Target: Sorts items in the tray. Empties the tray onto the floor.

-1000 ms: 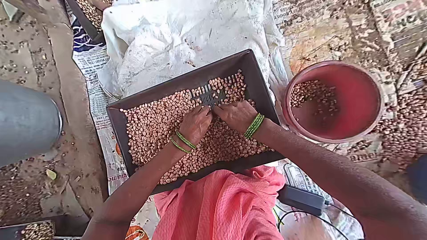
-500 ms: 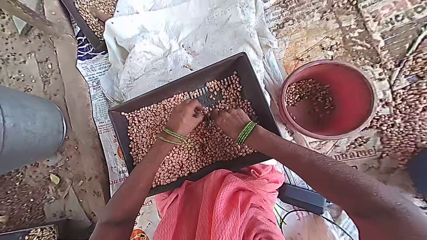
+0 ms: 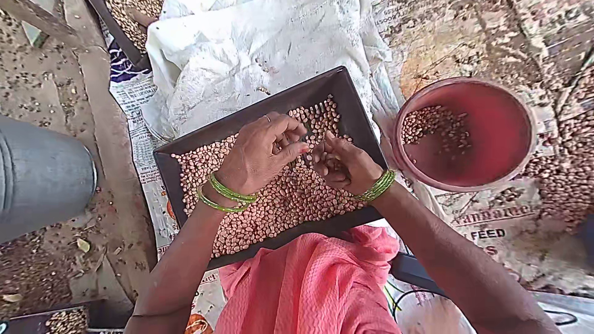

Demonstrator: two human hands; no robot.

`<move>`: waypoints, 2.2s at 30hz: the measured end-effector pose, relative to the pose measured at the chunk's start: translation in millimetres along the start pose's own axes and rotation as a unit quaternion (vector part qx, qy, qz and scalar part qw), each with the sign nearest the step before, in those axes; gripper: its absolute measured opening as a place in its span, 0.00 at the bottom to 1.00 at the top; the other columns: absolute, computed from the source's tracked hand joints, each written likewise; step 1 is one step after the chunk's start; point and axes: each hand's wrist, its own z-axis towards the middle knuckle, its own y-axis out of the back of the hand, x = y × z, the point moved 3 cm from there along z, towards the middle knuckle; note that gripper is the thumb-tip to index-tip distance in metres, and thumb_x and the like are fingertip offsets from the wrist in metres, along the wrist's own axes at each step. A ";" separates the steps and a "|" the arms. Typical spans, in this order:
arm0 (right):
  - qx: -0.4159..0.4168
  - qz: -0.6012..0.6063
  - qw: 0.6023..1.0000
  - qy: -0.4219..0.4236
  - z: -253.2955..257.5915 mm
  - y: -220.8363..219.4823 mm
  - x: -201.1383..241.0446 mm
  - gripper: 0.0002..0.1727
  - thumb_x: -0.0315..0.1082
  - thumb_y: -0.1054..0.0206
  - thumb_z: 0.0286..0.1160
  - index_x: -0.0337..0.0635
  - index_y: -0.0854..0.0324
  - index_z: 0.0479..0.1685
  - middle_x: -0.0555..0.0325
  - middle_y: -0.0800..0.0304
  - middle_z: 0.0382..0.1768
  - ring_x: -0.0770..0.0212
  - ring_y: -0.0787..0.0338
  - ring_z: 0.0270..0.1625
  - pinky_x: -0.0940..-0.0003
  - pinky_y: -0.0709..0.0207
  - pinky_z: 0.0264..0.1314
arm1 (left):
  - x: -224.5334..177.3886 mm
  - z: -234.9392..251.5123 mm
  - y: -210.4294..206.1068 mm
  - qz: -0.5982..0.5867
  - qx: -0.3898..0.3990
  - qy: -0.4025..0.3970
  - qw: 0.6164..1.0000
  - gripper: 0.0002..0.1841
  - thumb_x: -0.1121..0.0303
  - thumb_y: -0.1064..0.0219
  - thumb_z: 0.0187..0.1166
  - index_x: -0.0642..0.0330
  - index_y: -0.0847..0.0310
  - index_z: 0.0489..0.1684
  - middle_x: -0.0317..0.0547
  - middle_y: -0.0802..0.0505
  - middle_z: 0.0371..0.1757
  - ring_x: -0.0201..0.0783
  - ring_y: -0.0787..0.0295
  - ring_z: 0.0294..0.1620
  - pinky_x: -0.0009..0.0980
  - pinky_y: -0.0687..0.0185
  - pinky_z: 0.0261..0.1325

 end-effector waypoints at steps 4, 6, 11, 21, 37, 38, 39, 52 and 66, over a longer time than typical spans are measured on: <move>-0.111 -0.021 0.992 0.051 -3.8 1.7 6.5 0.30 0.51 0.61 0.97 0.54 0.32 0.18 0.71 0.32 0.13 0.79 0.43 0.09 0.85 0.49 0.08 | 38.2 -10.4 -36.6 0.082 0.114 0.082 0.987 0.07 0.72 0.34 0.83 0.63 0.10 0.48 0.55 0.09 0.45 0.52 0.10 0.44 0.52 0.14 0.51; -0.122 -0.066 0.987 0.087 -5.6 4.3 9.9 0.30 0.47 0.59 0.97 0.54 0.36 0.15 0.72 0.36 0.10 0.79 0.44 0.08 0.86 0.50 0.08 | 57.3 -18.1 -61.0 0.096 0.130 0.079 0.984 0.09 0.71 0.34 0.83 0.63 0.09 0.49 0.57 0.08 0.49 0.54 0.09 0.51 0.52 0.15 0.59; -0.145 -0.245 0.948 0.144 -4.6 16.6 10.5 0.28 0.47 0.51 0.94 0.55 0.34 0.14 0.74 0.39 0.08 0.78 0.41 0.09 0.82 0.46 0.11 | 61.4 -30.0 -91.1 0.146 0.066 0.047 0.986 0.13 0.64 0.31 0.82 0.67 0.10 0.45 0.60 0.09 0.46 0.58 0.09 0.50 0.52 0.13 0.57; -0.146 -0.776 0.610 0.070 25.2 3.5 25.3 0.16 0.34 0.47 0.92 0.40 0.18 0.65 0.35 0.07 0.40 0.29 0.07 0.43 0.33 0.20 0.42 | 49.0 -24.6 -95.9 0.166 0.129 0.139 0.968 0.14 0.69 0.36 0.85 0.74 0.13 0.54 0.67 0.11 0.59 0.62 0.10 0.59 0.53 0.15 0.64; -0.123 -0.482 0.864 0.074 17.0 9.2 40.4 0.11 0.35 0.44 0.91 0.40 0.20 0.54 0.59 0.21 0.25 0.67 0.29 0.19 0.71 0.34 0.22 | 50.0 -56.7 -101.9 0.176 0.061 0.071 0.980 0.12 0.74 0.31 0.76 0.70 0.11 0.51 0.65 0.09 0.54 0.61 0.10 0.57 0.50 0.15 0.63; -0.096 -0.325 0.937 0.087 10.0 13.1 41.9 0.09 0.34 0.48 0.91 0.46 0.22 0.48 0.70 0.32 0.16 0.77 0.39 0.11 0.82 0.43 0.12 | 50.3 -56.7 -102.9 0.180 0.057 0.066 0.980 0.12 0.73 0.31 0.76 0.70 0.11 0.52 0.64 0.09 0.55 0.61 0.10 0.58 0.50 0.15 0.64; -0.055 -0.192 0.977 0.075 3.8 16.8 43.1 0.14 0.36 0.55 0.91 0.51 0.22 0.43 0.76 0.35 0.13 0.81 0.42 0.09 0.87 0.45 0.09 | 50.3 -56.7 -104.0 0.185 0.059 0.065 0.979 0.12 0.73 0.32 0.77 0.69 0.11 0.53 0.65 0.09 0.56 0.61 0.10 0.59 0.50 0.15 0.64; -0.051 -0.839 0.537 0.071 66.6 -25.8 11.4 0.16 0.29 0.49 0.91 0.37 0.25 0.70 0.33 0.10 0.48 0.29 0.08 0.46 0.37 0.19 0.42 | 14.5 -105.2 -59.7 0.003 0.058 0.088 0.994 0.19 0.55 0.40 0.85 0.61 0.08 0.40 0.50 0.04 0.47 0.49 0.08 0.53 0.53 0.18 0.60; -0.042 -0.096 0.994 -0.008 14.0 -13.7 12.6 0.24 0.46 0.64 0.94 0.49 0.23 0.40 0.73 0.26 0.16 0.82 0.41 0.08 0.87 0.47 0.09 | -6.7 -45.3 -1.4 0.046 -0.066 0.025 0.996 0.17 0.62 0.33 0.84 0.61 0.14 0.64 0.49 0.08 0.58 0.33 0.11 0.42 0.27 0.15 0.42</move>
